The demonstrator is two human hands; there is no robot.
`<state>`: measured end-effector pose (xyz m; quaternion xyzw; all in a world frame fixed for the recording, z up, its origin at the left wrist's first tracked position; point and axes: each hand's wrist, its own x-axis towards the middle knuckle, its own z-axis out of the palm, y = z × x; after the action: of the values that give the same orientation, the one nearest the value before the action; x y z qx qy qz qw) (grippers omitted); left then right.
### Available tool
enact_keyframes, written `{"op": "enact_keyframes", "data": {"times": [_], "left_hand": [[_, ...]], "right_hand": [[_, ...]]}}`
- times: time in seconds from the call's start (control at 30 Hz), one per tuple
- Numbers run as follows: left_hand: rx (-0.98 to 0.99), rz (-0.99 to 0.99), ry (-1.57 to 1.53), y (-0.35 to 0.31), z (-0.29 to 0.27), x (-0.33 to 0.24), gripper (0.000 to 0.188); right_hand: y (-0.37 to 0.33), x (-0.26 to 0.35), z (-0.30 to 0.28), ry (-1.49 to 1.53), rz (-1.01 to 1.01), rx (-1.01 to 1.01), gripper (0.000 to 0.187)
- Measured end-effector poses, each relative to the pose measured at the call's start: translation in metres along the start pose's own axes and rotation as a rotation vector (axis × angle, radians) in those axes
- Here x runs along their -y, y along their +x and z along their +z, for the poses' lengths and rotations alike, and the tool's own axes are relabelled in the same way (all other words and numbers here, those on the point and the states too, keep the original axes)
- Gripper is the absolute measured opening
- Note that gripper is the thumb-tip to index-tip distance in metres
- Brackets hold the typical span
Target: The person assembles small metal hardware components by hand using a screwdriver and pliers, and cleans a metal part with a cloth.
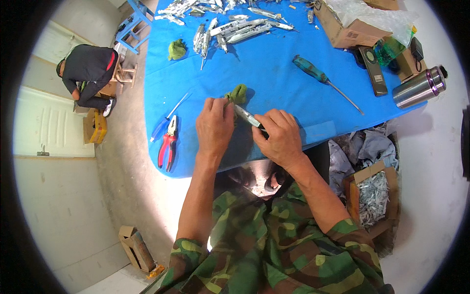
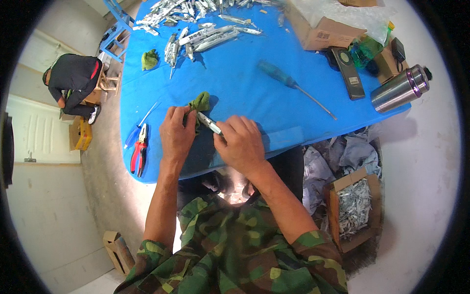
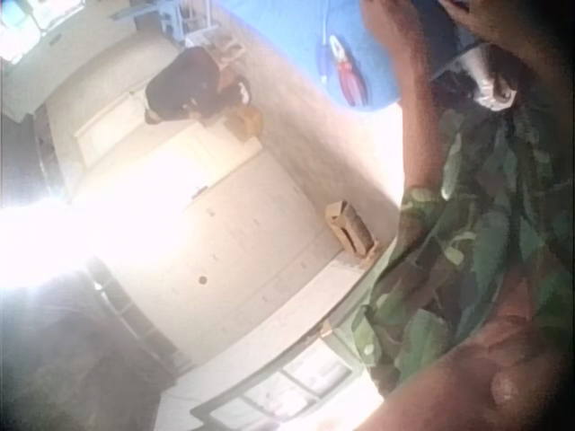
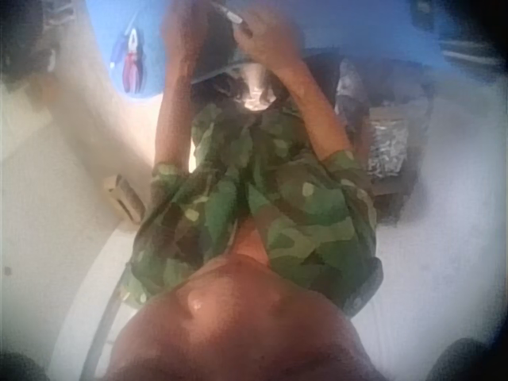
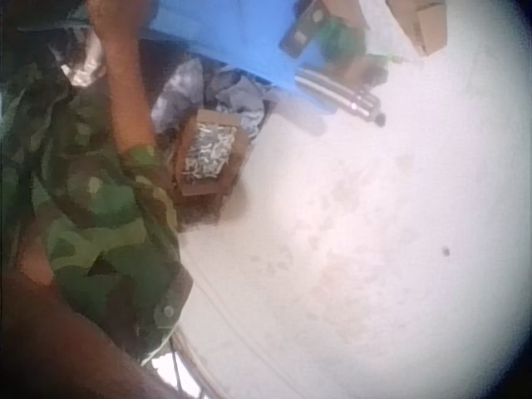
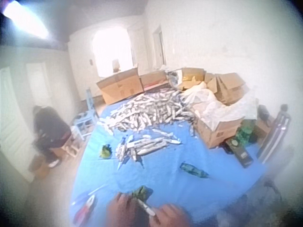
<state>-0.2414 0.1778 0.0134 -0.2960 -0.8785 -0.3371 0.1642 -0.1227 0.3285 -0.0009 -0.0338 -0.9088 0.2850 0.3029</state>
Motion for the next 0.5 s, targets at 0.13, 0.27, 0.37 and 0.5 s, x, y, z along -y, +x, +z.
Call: {"op": "enact_keyframes", "data": {"times": [0.13,0.27,0.37,0.5], "left_hand": [[0.037,0.012,-0.115,-0.011,-0.009,-0.019,0.013],[0.129,0.077,-0.107,-0.025,-0.003,-0.039,0.011],[0.122,0.045,0.019,-0.016,-0.001,-0.029,0.011],[0.075,-0.007,0.024,0.001,-0.002,-0.008,0.012]], "right_hand": [[-0.001,-0.001,0.004,-0.002,-0.008,-0.034,0.021],[-0.001,-0.002,0.000,-0.020,-0.012,0.031,0.022],[-0.001,-0.002,0.000,-0.004,-0.010,0.001,0.022],[0.001,0.002,0.000,0.007,-0.004,-0.005,0.021]]}}
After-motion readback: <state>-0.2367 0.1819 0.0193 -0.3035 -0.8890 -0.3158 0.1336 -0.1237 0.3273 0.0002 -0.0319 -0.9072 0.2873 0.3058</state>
